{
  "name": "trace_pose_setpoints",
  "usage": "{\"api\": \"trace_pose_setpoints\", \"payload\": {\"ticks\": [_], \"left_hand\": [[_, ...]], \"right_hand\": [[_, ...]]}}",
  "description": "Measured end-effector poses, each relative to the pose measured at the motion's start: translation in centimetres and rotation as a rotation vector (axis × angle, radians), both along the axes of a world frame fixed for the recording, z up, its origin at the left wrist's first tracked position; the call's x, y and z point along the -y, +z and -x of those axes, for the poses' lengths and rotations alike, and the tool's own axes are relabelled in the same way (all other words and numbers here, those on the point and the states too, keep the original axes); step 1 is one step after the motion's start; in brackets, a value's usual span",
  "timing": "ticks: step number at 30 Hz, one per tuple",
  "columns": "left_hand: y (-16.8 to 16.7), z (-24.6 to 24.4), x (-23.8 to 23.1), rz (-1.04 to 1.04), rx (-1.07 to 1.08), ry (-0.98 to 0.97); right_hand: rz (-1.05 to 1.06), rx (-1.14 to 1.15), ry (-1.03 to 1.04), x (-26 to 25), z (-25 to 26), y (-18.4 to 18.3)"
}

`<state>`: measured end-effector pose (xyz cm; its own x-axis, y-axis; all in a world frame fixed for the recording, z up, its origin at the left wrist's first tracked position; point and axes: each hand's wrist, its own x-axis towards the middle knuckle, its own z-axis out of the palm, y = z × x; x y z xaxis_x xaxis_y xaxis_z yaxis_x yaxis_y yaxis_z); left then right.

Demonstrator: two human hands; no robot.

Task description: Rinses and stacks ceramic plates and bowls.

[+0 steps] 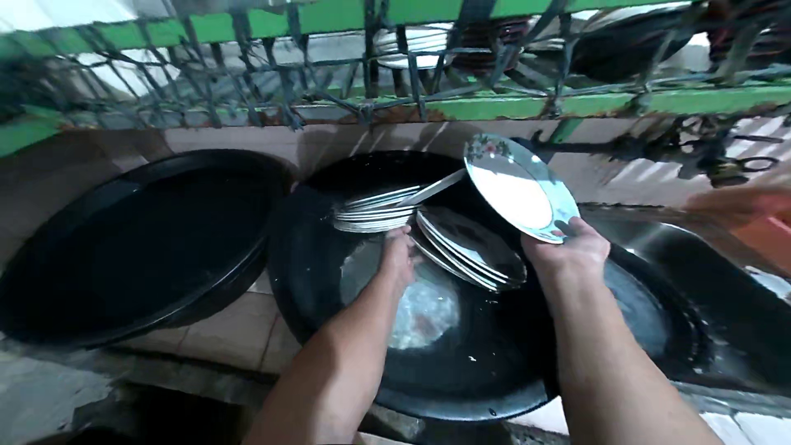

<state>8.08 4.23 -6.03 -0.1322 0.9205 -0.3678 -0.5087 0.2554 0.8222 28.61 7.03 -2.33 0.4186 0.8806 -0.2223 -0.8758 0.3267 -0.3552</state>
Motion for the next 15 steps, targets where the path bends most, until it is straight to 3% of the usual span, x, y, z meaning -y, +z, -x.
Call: {"api": "trace_pose_setpoints", "payload": {"ticks": [3,5,7,12,15], "left_hand": [[0.1,0.0,0.1,0.073,0.104,0.111],[0.2,0.6,0.4,0.099,0.057,0.087],[0.0,1.6,0.4,0.129,-0.217,-0.001],[0.4,4.8,0.1,0.287,-1.232,-0.351],[-0.3,5.9,0.4,0.433,-1.484,-0.388]], "right_hand": [[0.009,-0.004,-0.002,-0.2,-0.1,-0.3],[0.015,-0.008,0.007,-0.3,-0.1,-0.3],[0.026,0.013,0.014,-0.3,-0.1,-0.4],[0.065,0.019,0.008,-0.3,-0.1,-0.5],[0.074,-0.007,0.035,-0.3,0.0,-0.5]]}}
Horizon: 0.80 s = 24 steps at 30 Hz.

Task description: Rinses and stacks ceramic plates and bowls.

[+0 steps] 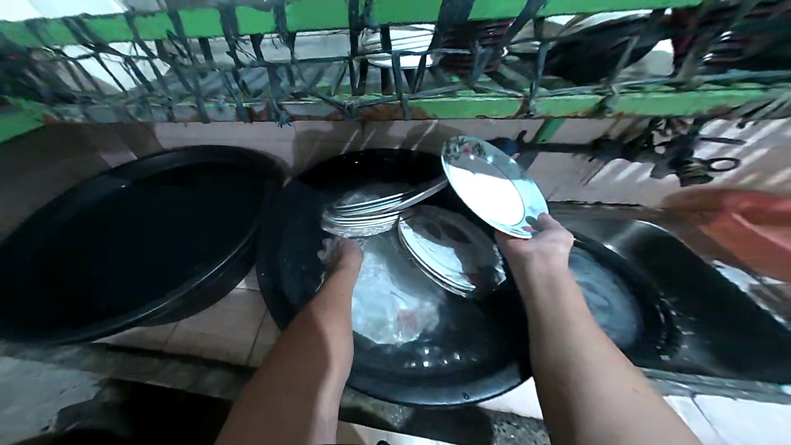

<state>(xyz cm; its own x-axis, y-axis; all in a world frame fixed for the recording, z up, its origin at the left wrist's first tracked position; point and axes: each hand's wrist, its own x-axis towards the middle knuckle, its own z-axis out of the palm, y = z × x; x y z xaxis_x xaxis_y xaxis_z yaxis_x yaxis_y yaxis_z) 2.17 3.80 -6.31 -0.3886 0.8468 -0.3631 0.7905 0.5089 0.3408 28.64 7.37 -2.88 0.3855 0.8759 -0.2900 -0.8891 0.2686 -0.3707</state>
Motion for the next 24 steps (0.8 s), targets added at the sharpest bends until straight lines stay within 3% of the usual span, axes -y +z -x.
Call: {"api": "trace_pose_setpoints", "payload": {"ticks": [3,5,7,9,11,14,16,19,24], "left_hand": [[0.1,0.5,1.2,0.074,0.103,0.079],[1.9,0.0,1.7,0.158,0.209,0.049],[1.4,0.6,0.9,0.203,0.172,-0.034],[-1.3,1.8,-0.1,0.060,0.209,-0.055],[-2.6,2.4,-0.5,-0.073,0.401,-0.065],[-1.8,2.1,0.3,-0.069,0.654,0.145],[-0.3,1.8,0.6,-0.015,0.624,0.188],[0.6,1.3,0.6,0.055,0.521,0.092],[-1.2,1.6,0.4,0.043,0.672,0.175]], "right_hand": [[0.032,0.006,-0.010,0.1,0.2,0.1],[0.043,0.014,-0.005,0.1,0.2,0.2],[0.050,0.012,0.000,0.0,0.3,0.4],[0.058,0.005,0.011,0.1,0.5,0.6],[0.059,-0.010,0.023,0.0,0.5,0.6],[0.034,-0.027,0.029,-0.4,0.3,0.3],[0.024,-0.025,0.039,-0.4,0.4,0.3],[0.039,-0.006,0.039,-0.3,0.6,0.4],[0.060,0.099,0.070,-0.1,0.8,0.4]]}}
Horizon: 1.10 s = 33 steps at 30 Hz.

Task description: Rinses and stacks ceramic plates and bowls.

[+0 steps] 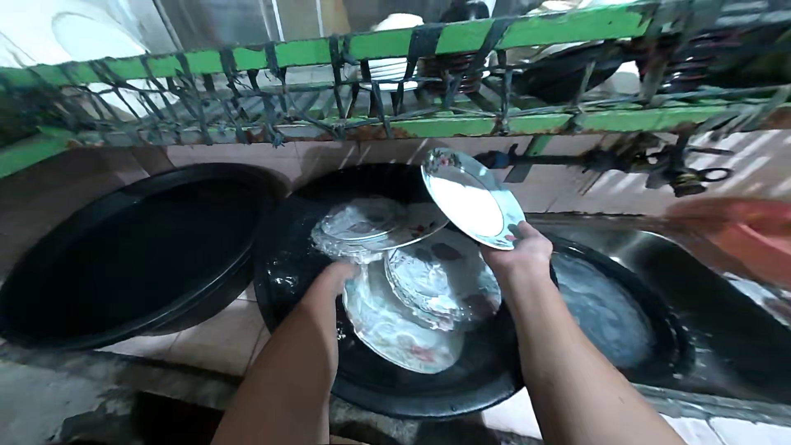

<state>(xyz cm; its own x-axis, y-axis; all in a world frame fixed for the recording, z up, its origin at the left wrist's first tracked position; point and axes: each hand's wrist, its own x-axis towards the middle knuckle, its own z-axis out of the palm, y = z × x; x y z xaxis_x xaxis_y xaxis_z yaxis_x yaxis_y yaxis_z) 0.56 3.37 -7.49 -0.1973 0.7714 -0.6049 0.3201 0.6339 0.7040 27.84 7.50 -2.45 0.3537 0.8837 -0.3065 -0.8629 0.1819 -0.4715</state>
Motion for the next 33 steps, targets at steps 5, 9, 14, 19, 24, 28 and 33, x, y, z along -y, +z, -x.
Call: {"api": "trace_pose_setpoints", "payload": {"ticks": [5,9,14,19,24,28,33], "left_hand": [[0.5,-0.1,0.3,-0.069,0.056,0.153],[0.4,0.1,-0.2,-0.086,0.173,0.443],[3.5,-0.7,-0.6,-0.280,-0.251,0.427],[7.7,-2.7,2.4,-0.879,-0.763,-0.214],[12.7,-0.2,3.1,-1.274,-0.955,-0.812],[17.6,1.6,4.9,-1.167,-0.720,-0.800],[24.6,4.5,8.6,-1.169,-0.686,-0.686]], "right_hand": [[-0.003,-0.022,0.028,0.1,0.2,0.2],[0.019,-0.041,0.050,0.3,0.3,0.6],[-0.029,0.028,0.101,0.5,1.3,1.3],[0.041,0.145,0.189,0.4,1.9,1.3],[-0.003,0.164,0.562,1.4,2.1,2.1],[-0.107,0.511,0.349,0.4,1.6,0.6],[0.097,0.875,0.293,-0.2,1.6,-1.4]]}}
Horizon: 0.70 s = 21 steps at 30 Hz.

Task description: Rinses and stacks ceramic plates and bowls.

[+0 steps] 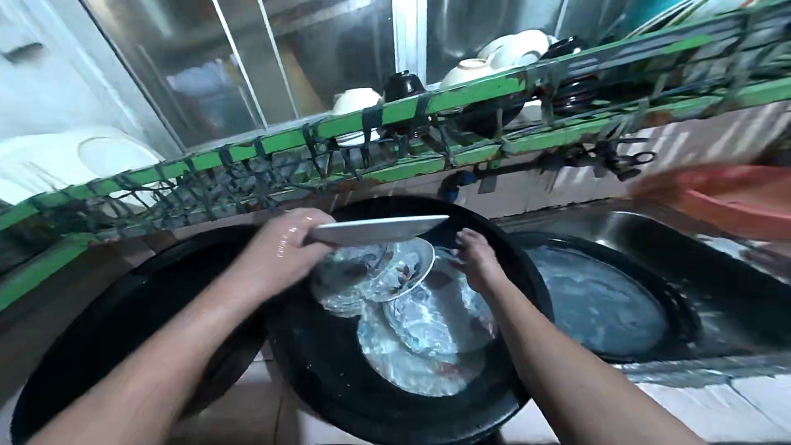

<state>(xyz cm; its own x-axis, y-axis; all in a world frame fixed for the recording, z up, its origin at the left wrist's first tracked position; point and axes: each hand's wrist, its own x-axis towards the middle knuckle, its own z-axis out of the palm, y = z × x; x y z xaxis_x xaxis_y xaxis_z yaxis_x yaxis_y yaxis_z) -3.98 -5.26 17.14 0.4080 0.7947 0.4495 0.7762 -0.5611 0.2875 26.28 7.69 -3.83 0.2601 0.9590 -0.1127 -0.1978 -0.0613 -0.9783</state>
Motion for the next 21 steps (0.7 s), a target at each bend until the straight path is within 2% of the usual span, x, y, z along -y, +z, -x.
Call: {"api": "trace_pose_setpoints", "payload": {"ticks": [2,4,5,7,9,10,13,16,18,21], "left_hand": [[3.3,1.0,1.8,0.056,0.043,0.134],[6.5,2.3,2.9,0.086,0.184,0.224],[8.0,3.3,3.1,0.070,0.276,0.202],[11.1,5.5,3.0,-0.003,0.443,0.040],[14.6,7.7,2.5,-0.110,0.546,-0.034],[16.2,9.0,2.2,-0.171,0.580,-0.009],[19.6,13.6,0.1,-0.352,0.617,0.226],[20.0,18.7,-2.8,-0.425,0.644,0.477],[19.0,21.8,-4.7,-0.430,0.702,0.606],[16.6,24.9,-7.2,-0.394,0.811,0.696]], "right_hand": [[0.120,0.056,0.120,0.4,0.9,-0.3],[0.244,0.110,0.251,1.0,2.0,0.1],[0.286,0.132,0.327,1.4,2.5,0.3],[0.337,0.162,0.445,2.1,3.6,0.8],[0.381,0.185,0.465,2.5,4.7,1.1],[0.386,0.199,0.449,2.4,5.1,1.0],[0.346,0.139,0.337,1.6,5.5,-0.3],[0.334,0.109,0.258,1.2,5.6,-0.6],[0.327,0.102,0.230,1.1,5.4,-0.8],[0.349,0.101,0.198,1.2,5.2,-0.4]]}}
